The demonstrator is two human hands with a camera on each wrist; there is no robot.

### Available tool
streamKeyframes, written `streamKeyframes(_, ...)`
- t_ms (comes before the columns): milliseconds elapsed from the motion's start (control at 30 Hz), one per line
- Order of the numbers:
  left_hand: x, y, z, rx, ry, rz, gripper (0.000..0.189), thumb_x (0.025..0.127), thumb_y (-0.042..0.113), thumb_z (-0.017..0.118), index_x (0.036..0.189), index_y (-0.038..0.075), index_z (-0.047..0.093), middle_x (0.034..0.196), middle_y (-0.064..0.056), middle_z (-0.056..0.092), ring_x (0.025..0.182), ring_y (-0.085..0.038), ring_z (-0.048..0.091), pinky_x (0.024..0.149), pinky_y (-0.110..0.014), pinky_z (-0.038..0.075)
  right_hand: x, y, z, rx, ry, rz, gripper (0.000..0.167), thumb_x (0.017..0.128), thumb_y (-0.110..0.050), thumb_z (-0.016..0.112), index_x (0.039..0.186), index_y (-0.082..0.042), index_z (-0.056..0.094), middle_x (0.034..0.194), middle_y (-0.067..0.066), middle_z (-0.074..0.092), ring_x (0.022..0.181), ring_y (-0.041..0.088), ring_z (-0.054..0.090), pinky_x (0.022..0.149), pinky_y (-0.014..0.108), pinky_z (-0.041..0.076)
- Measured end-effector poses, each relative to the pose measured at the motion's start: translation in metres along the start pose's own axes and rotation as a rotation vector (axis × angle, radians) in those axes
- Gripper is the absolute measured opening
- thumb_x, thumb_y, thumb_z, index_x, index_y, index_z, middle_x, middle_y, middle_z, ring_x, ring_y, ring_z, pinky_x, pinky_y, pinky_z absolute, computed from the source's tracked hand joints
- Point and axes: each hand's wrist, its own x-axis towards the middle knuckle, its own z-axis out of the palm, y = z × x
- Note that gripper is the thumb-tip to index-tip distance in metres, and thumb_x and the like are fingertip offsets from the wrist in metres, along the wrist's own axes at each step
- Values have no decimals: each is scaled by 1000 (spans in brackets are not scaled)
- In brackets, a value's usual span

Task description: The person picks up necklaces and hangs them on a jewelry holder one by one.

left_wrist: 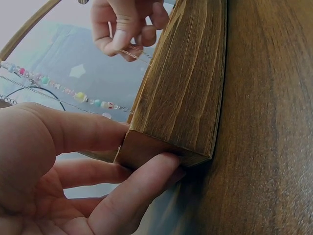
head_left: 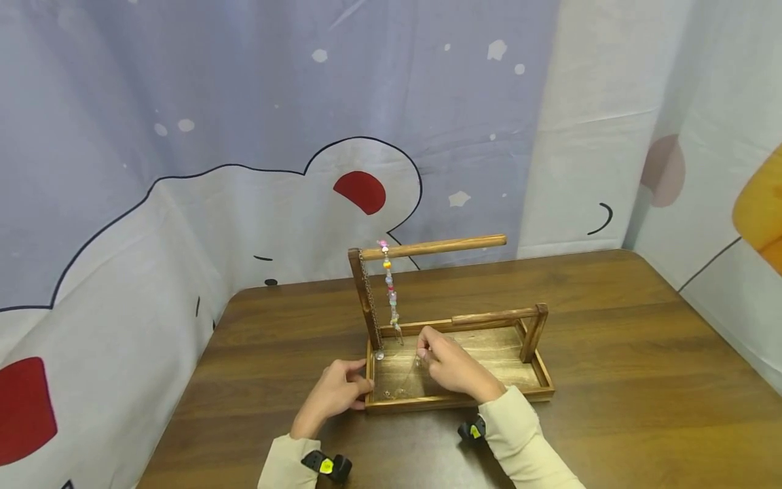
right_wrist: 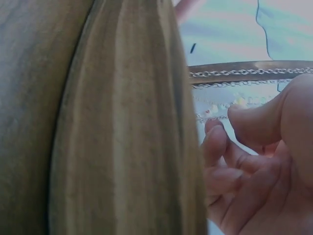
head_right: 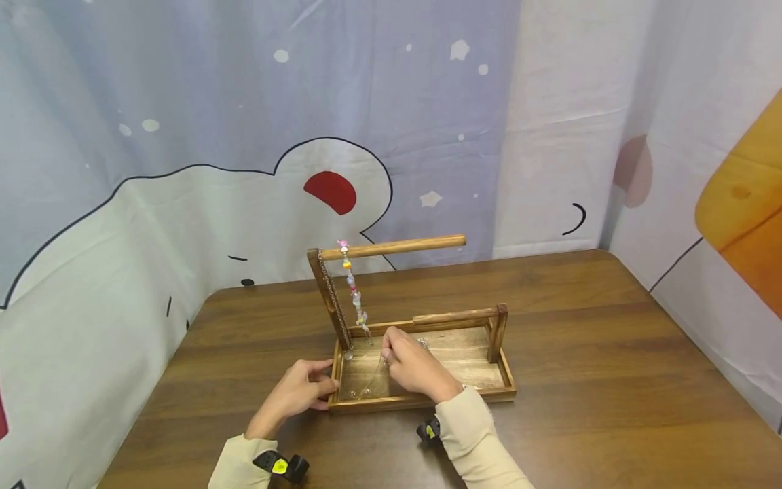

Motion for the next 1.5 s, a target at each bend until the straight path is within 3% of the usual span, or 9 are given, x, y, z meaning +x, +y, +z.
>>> streamKeyframes(733, 1, -2, -1, 3, 8, 7, 55, 82, 4, 61, 131, -13, 41, 82, -14, 67, 66, -17, 64, 54, -29, 57, -2, -17, -17, 105, 11, 21, 5, 94, -12, 49, 90, -14, 47, 72, -3, 48, 59, 8, 43, 53, 25, 44)
streamKeyframes(1100, 1, -3, 0, 8, 5, 5, 55, 83, 6, 62, 130, -13, 41, 83, -13, 66, 68, -18, 64, 54, -29, 57, -5, -34, -24, 146, 13, -47, 6, 95, -12, 47, 89, -15, 47, 75, 4, 53, 61, 8, 46, 54, 24, 46)
streamKeyframes(1500, 1, -4, -1, 6, 5, 6, 55, 83, 5, 62, 130, -13, 41, 82, -13, 66, 67, -18, 64, 54, -29, 57, 2, -50, -44, 119, 123, -176, 5, 95, -13, 48, 91, -10, 48, 72, -2, 49, 61, 7, 44, 53, 21, 43)
